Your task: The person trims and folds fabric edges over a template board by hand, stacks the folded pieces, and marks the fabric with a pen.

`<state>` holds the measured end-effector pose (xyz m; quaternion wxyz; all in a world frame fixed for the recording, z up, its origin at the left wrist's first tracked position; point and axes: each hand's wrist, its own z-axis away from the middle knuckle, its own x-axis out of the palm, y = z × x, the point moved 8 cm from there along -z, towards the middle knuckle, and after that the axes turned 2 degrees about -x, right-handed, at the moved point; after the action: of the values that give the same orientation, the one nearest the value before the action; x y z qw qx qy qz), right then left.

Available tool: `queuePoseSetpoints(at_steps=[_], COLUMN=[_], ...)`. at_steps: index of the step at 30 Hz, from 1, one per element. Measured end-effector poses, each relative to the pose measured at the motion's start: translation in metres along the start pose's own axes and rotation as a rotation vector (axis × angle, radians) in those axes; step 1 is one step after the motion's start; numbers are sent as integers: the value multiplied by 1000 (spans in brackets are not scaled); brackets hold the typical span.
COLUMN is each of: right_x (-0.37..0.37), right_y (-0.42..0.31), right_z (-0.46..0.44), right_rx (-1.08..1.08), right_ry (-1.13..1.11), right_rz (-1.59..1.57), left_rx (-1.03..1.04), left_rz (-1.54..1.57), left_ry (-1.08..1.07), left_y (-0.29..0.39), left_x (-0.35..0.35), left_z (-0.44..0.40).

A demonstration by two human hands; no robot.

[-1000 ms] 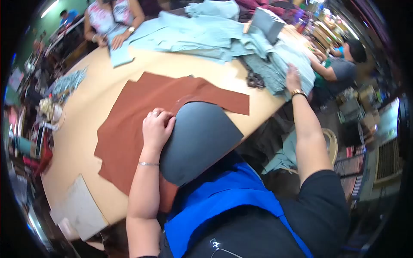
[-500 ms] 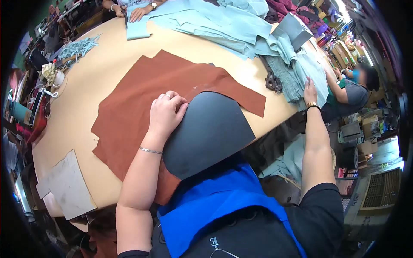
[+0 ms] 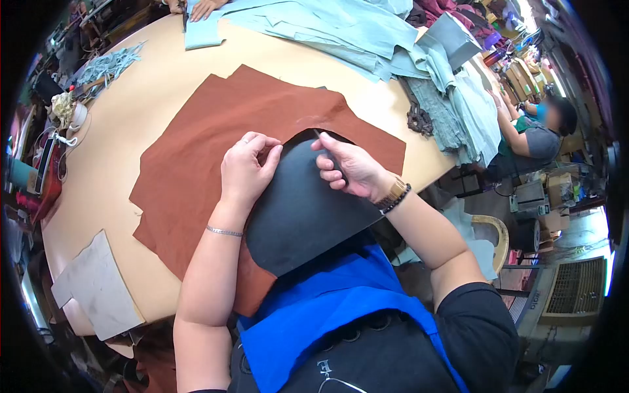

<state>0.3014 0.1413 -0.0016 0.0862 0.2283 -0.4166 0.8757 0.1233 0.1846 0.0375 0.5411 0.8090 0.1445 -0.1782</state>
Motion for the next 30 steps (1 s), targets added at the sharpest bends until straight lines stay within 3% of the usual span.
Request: queuePoseSetpoints(at_steps=[3,12,30], right_x=[-1,-4,-5], right_y=[9,2,5], right_z=[-20,-32,-33], right_rx=[153,105,61], right_ry=[-165,-66,-81], right_rz=[-202,-195,-96], left_rx=[-5,-28,-65], left_rz=[2,-29,-6], left_ry=[5,-45,-52], left_y=[-1,-3,-8], left_x=[0,1,1], left_z=[0,0,-1])
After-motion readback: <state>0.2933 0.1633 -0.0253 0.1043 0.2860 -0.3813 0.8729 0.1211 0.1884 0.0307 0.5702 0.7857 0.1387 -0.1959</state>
